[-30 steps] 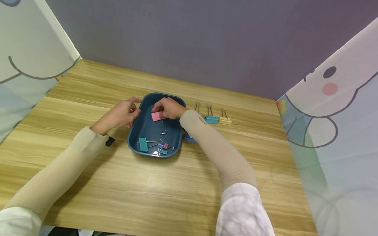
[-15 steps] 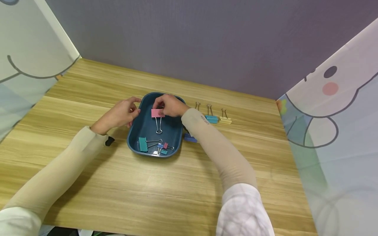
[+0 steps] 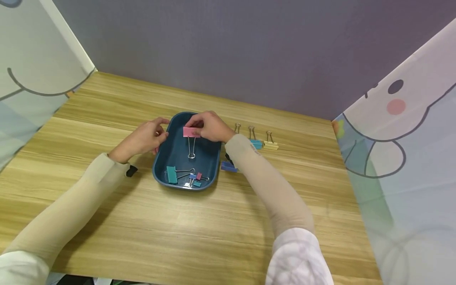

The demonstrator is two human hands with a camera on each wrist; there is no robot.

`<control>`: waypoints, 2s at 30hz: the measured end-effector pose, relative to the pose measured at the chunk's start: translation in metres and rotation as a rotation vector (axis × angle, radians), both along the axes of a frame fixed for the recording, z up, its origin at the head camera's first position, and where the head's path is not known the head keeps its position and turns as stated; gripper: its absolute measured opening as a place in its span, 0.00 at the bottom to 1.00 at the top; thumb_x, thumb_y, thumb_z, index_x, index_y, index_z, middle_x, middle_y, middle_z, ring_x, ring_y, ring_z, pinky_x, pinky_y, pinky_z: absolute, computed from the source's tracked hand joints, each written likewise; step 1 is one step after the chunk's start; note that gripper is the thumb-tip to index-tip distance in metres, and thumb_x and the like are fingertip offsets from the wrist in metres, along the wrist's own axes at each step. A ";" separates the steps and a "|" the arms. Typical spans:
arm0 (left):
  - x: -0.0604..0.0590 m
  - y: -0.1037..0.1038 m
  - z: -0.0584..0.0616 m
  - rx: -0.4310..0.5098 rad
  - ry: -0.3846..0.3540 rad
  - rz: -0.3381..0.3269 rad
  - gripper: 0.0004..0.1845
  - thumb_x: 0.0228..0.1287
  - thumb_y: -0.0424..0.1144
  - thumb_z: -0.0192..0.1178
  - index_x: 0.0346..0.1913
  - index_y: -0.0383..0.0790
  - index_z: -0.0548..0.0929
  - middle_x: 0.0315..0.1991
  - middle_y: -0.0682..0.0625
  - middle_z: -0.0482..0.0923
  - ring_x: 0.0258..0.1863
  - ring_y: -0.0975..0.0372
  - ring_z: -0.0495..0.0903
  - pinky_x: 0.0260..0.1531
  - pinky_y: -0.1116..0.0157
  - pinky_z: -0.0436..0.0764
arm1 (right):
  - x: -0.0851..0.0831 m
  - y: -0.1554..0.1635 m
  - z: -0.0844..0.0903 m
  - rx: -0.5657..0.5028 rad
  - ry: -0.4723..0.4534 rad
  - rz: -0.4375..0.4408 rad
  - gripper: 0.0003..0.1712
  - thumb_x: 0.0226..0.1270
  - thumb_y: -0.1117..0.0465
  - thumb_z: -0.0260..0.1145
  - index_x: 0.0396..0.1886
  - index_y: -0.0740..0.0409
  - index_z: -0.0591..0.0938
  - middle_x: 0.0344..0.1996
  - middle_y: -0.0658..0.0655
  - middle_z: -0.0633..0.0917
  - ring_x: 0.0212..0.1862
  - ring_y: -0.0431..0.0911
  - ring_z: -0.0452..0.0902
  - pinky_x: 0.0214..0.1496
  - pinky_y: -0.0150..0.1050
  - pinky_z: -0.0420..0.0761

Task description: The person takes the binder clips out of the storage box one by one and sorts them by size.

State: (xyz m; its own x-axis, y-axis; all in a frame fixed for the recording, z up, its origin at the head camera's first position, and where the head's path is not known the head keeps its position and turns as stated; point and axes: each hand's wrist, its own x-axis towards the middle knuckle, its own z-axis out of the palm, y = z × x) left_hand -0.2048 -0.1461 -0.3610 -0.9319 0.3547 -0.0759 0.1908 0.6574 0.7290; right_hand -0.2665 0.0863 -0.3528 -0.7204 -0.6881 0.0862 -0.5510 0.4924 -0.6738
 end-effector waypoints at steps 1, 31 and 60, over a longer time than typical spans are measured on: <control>0.000 0.000 0.000 0.000 0.001 0.000 0.25 0.69 0.32 0.51 0.66 0.30 0.60 0.27 0.42 0.75 0.12 0.57 0.76 0.13 0.62 0.78 | 0.001 0.002 0.003 -0.018 0.003 -0.016 0.12 0.60 0.67 0.68 0.44 0.52 0.86 0.38 0.45 0.84 0.38 0.38 0.79 0.44 0.33 0.78; -0.004 -0.004 0.001 -0.010 -0.006 0.005 0.25 0.69 0.31 0.50 0.66 0.30 0.60 0.30 0.40 0.76 0.12 0.57 0.76 0.14 0.61 0.78 | 0.030 0.039 0.045 -0.274 0.136 -0.112 0.19 0.57 0.72 0.69 0.50 0.64 0.79 0.49 0.59 0.79 0.40 0.48 0.77 0.44 0.45 0.79; -0.007 -0.008 -0.002 -0.009 0.003 -0.011 0.25 0.69 0.31 0.50 0.66 0.30 0.60 0.30 0.40 0.76 0.13 0.56 0.76 0.14 0.61 0.79 | 0.067 0.072 0.056 -0.400 0.192 -0.334 0.13 0.57 0.72 0.67 0.37 0.73 0.72 0.46 0.65 0.78 0.41 0.53 0.80 0.46 0.40 0.81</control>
